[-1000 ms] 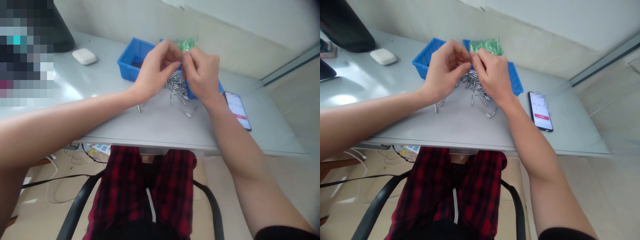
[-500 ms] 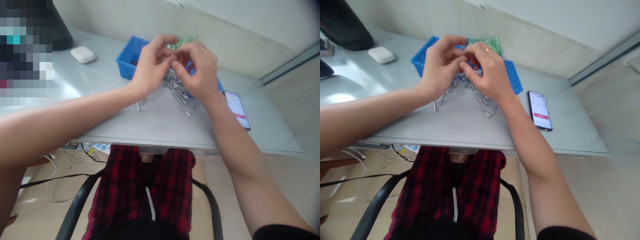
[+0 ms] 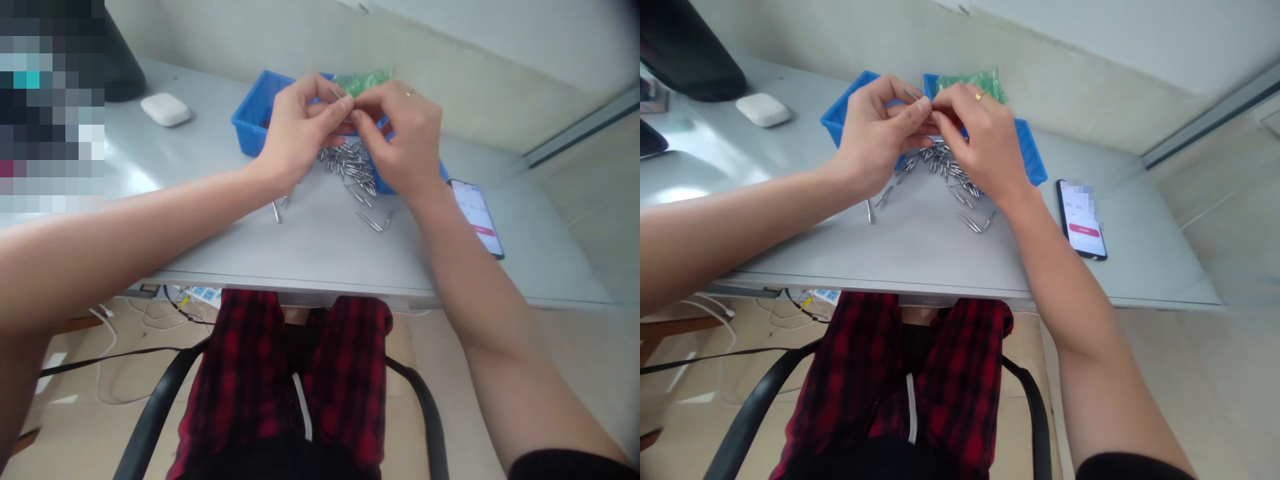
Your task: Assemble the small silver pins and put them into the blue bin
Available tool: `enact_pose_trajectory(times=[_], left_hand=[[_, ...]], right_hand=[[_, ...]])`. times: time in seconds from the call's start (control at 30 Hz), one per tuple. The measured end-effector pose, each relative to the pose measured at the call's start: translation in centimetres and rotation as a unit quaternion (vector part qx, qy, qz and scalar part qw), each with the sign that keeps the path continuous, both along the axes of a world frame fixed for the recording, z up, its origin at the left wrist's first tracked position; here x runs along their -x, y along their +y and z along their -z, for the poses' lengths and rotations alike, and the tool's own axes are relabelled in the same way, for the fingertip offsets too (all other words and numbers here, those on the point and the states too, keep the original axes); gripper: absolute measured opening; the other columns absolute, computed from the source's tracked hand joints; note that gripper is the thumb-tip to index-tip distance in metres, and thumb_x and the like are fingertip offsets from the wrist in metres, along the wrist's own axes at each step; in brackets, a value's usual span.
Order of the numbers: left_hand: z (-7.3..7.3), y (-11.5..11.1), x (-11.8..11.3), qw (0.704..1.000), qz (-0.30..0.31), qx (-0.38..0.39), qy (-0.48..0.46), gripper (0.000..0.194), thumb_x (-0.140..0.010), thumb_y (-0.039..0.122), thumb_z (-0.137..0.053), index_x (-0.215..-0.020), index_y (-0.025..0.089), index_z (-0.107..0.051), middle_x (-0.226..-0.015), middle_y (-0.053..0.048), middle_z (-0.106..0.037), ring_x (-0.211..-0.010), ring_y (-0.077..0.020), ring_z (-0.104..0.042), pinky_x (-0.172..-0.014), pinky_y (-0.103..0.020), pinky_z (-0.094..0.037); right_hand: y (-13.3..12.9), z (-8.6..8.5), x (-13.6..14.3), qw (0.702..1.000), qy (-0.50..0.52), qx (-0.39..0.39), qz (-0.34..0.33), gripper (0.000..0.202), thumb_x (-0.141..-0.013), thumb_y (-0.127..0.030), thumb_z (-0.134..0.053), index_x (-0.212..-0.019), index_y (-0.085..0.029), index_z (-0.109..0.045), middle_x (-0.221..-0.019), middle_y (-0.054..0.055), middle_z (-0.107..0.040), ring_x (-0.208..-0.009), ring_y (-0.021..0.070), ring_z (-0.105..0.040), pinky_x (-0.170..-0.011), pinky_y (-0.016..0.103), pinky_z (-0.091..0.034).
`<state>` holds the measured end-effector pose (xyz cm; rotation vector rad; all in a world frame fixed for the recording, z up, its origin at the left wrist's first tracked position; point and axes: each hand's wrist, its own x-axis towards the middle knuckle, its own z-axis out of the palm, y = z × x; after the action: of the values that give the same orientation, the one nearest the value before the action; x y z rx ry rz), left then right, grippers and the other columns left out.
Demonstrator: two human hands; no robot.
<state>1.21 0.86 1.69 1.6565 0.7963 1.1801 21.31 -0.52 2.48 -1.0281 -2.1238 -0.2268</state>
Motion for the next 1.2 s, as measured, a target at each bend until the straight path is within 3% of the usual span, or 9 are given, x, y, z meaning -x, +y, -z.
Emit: enact_pose_trajectory(times=[0.13,0.33,0.43,0.53,0.6,0.7,0.87,1.13,1.2], left_hand=[[0.4,0.4,0.1,1.0,-0.007,-0.022,0.015,0.018,-0.103,0.047,-0.06,-0.103,0.029,-0.061,-0.125,-0.011,-0.088,-0.132,-0.0314,-0.085,-0.111,-0.055,-0.073],[0.3,0.6,-0.1,1.0,0.0,-0.008,0.007,0.015,-0.105,0.041,-0.061,-0.102,0.026,-0.063,-0.123,-0.01,-0.085,-0.098,-0.0239,-0.083,-0.091,-0.051,-0.071],[1.2,1.0,-0.4,0.994,0.009,-0.095,0.051,0.012,-0.1,0.038,-0.063,-0.099,0.026,-0.065,-0.109,-0.009,-0.082,-0.095,-0.0238,-0.078,-0.088,-0.049,-0.066],[2.3,1.1,-0.6,0.978,0.032,-0.172,0.113,0.01,-0.099,0.026,-0.058,-0.101,0.023,-0.067,-0.111,-0.009,-0.084,-0.103,-0.0235,-0.078,-0.096,-0.046,-0.065],[2.9,0.8,-0.4,0.952,0.062,-0.233,0.188,0.016,-0.104,0.024,-0.057,-0.107,0.022,-0.072,-0.117,-0.01,-0.084,-0.113,-0.0263,-0.08,-0.103,-0.047,-0.065],[3.4,0.1,0.1,0.875,0.11,-0.351,0.314,0.028,-0.112,0.025,-0.052,-0.116,0.02,-0.079,-0.127,-0.015,-0.082,-0.128,-0.0321,-0.078,-0.113,-0.049,-0.063],[3.9,-0.2,0.4,0.785,0.139,-0.438,0.416,0.035,-0.115,0.026,-0.051,-0.125,0.017,-0.083,-0.129,-0.019,-0.082,-0.13,-0.0339,-0.077,-0.116,-0.048,-0.06],[4.1,0.2,0.5,0.753,0.132,-0.47,0.442,0.037,-0.116,0.025,-0.048,-0.122,0.018,-0.084,-0.12,-0.016,-0.084,-0.115,-0.03,-0.078,-0.101,-0.042,-0.06],[4.2,0.3,0.5,0.753,0.127,-0.475,0.436,0.036,-0.117,0.026,-0.049,-0.121,0.018,-0.084,-0.119,-0.014,-0.085,-0.115,-0.0288,-0.078,-0.101,-0.041,-0.06]], right_hand=[[-0.6,-0.4,0.4,0.998,-0.032,0.034,0.046,0.012,-0.118,-0.031,-0.06,-0.113,-0.035,-0.071,-0.12,0.002,-0.085,-0.113,0.0269,-0.08,-0.105,0.043,-0.067],[-0.5,-0.9,0.1,0.996,-0.042,0.023,0.069,0.02,-0.118,-0.026,-0.057,-0.115,-0.033,-0.076,-0.122,0.003,-0.087,-0.118,0.0292,-0.082,-0.106,0.046,-0.066],[-0.1,-1.2,-0.7,0.993,-0.038,0.016,0.107,0.022,-0.116,-0.02,-0.057,-0.117,-0.026,-0.078,-0.122,0.006,-0.087,-0.12,0.0289,-0.082,-0.11,0.045,-0.063],[0.0,-1.9,-1.4,0.982,-0.015,0.052,0.179,0.022,-0.117,-0.019,-0.057,-0.118,-0.025,-0.078,-0.124,0.01,-0.087,-0.12,0.0306,-0.082,-0.112,0.046,-0.062],[0.0,-2.3,-1.8,0.969,-0.012,0.091,0.231,0.022,-0.117,-0.02,-0.058,-0.117,-0.028,-0.079,-0.124,0.009,-0.087,-0.122,0.0312,-0.082,-0.114,0.046,-0.061],[0.2,-2.5,-1.9,0.945,-0.027,0.157,0.287,0.025,-0.117,-0.021,-0.058,-0.117,-0.032,-0.081,-0.131,0.008,-0.088,-0.131,0.031,-0.08,-0.121,0.044,-0.057],[0.9,-1.6,-1.9,0.913,-0.053,0.228,0.333,0.022,-0.116,-0.014,-0.063,-0.116,-0.02,-0.084,-0.139,0.016,-0.087,-0.141,0.038,-0.077,-0.124,0.05,-0.055],[0.9,-1.5,-2.0,0.904,-0.078,0.252,0.335,0.028,-0.122,-0.02,-0.058,-0.118,-0.02,-0.086,-0.137,0.016,-0.087,-0.138,0.0397,-0.078,-0.124,0.055,-0.057],[0.7,-1.7,-1.9,0.907,-0.079,0.241,0.336,0.032,-0.121,-0.024,-0.055,-0.119,-0.028,-0.087,-0.137,0.011,-0.088,-0.139,0.0386,-0.078,-0.125,0.056,-0.057]])
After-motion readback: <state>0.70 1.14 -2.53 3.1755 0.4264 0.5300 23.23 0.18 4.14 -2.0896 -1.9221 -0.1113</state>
